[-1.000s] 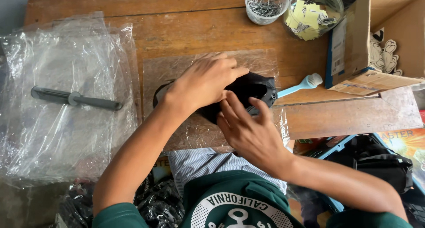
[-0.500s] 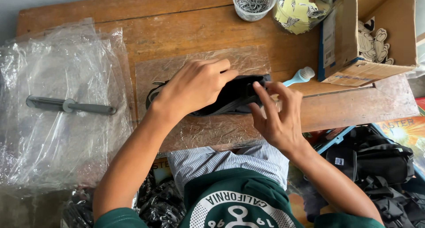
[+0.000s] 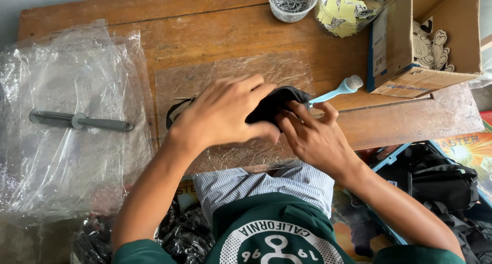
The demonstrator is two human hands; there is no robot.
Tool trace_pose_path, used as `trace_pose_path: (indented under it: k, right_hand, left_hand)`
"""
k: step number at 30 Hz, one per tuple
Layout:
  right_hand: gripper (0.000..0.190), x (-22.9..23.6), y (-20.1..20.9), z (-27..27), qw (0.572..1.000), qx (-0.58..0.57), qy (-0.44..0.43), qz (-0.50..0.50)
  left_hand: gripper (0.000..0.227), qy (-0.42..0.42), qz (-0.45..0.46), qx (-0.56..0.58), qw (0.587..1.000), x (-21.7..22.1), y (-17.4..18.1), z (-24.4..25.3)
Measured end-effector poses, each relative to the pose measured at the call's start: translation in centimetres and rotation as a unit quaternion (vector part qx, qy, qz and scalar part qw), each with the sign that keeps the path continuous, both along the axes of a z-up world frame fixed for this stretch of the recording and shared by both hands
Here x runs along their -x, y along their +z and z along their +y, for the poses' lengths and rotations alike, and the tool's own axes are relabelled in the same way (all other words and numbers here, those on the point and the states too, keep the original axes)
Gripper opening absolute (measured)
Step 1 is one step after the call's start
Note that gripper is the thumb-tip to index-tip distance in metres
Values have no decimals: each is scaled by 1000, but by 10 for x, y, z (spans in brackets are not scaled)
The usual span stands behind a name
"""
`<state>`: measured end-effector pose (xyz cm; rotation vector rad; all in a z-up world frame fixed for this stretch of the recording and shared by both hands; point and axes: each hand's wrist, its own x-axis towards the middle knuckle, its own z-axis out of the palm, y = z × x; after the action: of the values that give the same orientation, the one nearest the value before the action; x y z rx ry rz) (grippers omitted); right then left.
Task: The person assembles a keychain by attaching a metal chain to a bear-shaped keychain piece and then attaching it to a small black pouch. They then place the pouch into a clear plastic bag and set it aside.
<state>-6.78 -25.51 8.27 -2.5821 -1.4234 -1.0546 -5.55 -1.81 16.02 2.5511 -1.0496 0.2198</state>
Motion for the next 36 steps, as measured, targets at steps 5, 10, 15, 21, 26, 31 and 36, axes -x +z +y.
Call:
trace_pose_path:
  k: [5,10,15,21,26,31,36]
  right_hand:
    - [20,-6,19,6,995,-84,37,42]
    - [15,-3,17,3,991,-123,35,27]
    - [79,-10,49,12,990,-53,-10,133]
    - [10,-30,33,15,995,-69,34,65]
    - [33,-31,50,22,987,-55,3,151]
    - [39,-31,65,15,986,-34,-18,160]
    - [26,-27,69,-3,991,-48,-2,127]
  left_hand:
    - [95,54,83,-145,985,26,-3,8]
    - [36,70,-78,-116,988,12,-49,28]
    - [13,42,-140,-69,987,14,-32,11]
    - [62,158,-3,-101,982,8,-26,28]
    - [21,69,-126,-15,990,-5,-31,32]
    - [23,85,-236,-27,968,-2,-19,26]
    - [48,185,-418,10,890,50,-22,17]
